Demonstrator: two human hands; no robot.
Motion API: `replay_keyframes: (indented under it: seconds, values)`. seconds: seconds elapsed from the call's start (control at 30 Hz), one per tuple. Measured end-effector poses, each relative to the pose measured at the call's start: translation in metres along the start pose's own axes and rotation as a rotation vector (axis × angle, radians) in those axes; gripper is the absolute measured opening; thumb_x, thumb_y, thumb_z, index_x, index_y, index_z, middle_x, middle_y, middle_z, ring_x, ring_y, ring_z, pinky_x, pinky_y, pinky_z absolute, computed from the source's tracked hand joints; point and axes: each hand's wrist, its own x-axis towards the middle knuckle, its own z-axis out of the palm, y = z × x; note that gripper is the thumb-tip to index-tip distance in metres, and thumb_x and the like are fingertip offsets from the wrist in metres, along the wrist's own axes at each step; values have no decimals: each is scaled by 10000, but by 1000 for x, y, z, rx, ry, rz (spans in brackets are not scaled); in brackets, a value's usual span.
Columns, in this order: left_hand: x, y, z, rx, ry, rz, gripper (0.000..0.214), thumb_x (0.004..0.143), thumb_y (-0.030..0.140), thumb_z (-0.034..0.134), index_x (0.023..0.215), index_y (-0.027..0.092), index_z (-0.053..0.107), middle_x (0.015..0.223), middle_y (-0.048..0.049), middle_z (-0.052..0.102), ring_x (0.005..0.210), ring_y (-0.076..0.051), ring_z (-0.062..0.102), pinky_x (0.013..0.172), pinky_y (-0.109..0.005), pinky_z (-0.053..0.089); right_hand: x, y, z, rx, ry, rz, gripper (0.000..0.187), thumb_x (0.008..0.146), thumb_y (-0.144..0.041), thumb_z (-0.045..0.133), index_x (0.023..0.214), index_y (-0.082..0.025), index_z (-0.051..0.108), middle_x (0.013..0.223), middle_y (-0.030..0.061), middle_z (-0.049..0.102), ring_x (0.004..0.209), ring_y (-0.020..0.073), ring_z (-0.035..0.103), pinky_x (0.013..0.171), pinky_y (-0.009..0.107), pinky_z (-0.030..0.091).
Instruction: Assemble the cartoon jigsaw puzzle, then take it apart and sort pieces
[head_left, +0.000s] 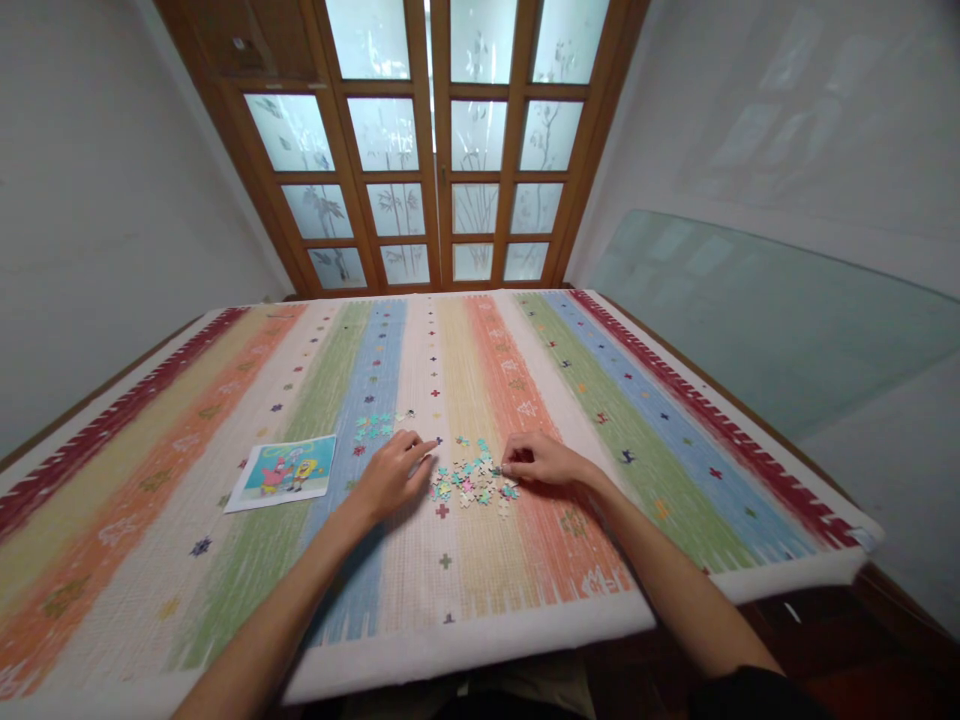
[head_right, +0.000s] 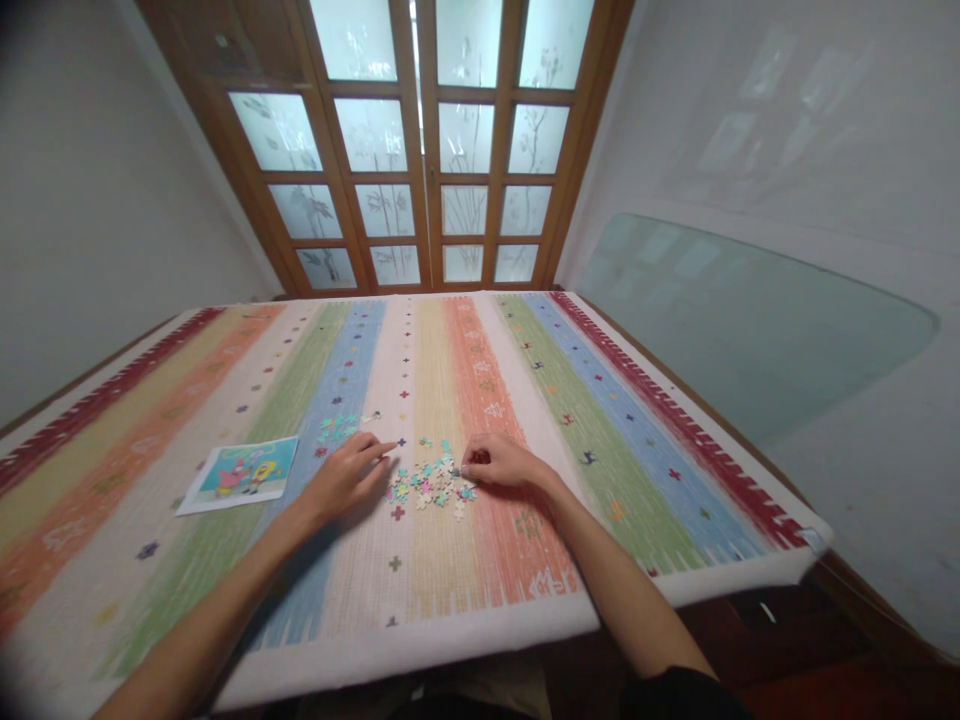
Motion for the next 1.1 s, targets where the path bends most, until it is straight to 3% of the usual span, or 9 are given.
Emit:
replay_keyframes:
  seconds: [0.2,0.37,0.53,0.7,0.8,0.97,1.1]
  values:
    - [16,41,13,-5,38,159,333,1041,315,483,1305,148,597,941,-87,648,848,-215,604,746,-351,528,2,-2,2,192,-26,-49,384,871,-540,683,809,-161,694,786,46,655,686,151,582,650,293,457]
    - [22,60,30,80,68,300,232,1057,265,454,1084,153,656,799,-56,619,728,-183,560,650,-312,479,2,-9,8,287,-66,-109,431,862,-592,707,814,-164,718,826,47,666,784,162,608,750,317,472]
    - [19,61,39,103,116,286,241,1071,246,442,983,167,652,728,-30,585,677,-166,528,619,-301,442,3,-7,13,310,-80,-79,427,849,-597,716,823,-170,720,801,40,668,759,159,599,729,312,467]
    - [13,37,31,119,156,204,257,1068,301,466,971,161,659,773,-48,609,718,-187,554,657,-316,463,5,-8,15,349,53,-4,399,842,-568,718,822,-171,686,811,51,682,761,173,616,733,325,479]
    - [8,10,21,142,197,42,271,1057,329,477,971,160,670,810,-63,632,757,-203,582,694,-327,479,5,-9,14,363,80,18,373,835,-541,721,803,-173,671,803,61,689,757,181,628,725,332,487]
    - [0,-38,8,198,133,-293,284,1008,389,523,934,183,705,853,-75,669,850,-245,620,791,-367,498,4,-7,12,324,91,45,363,807,-541,731,785,-185,665,799,63,698,760,185,624,715,329,486]
    - [-4,-57,6,213,127,-354,300,985,407,537,912,184,723,854,-86,669,874,-268,629,796,-373,499,4,-6,10,281,87,35,345,805,-525,725,797,-184,675,805,60,691,770,185,618,702,321,479]
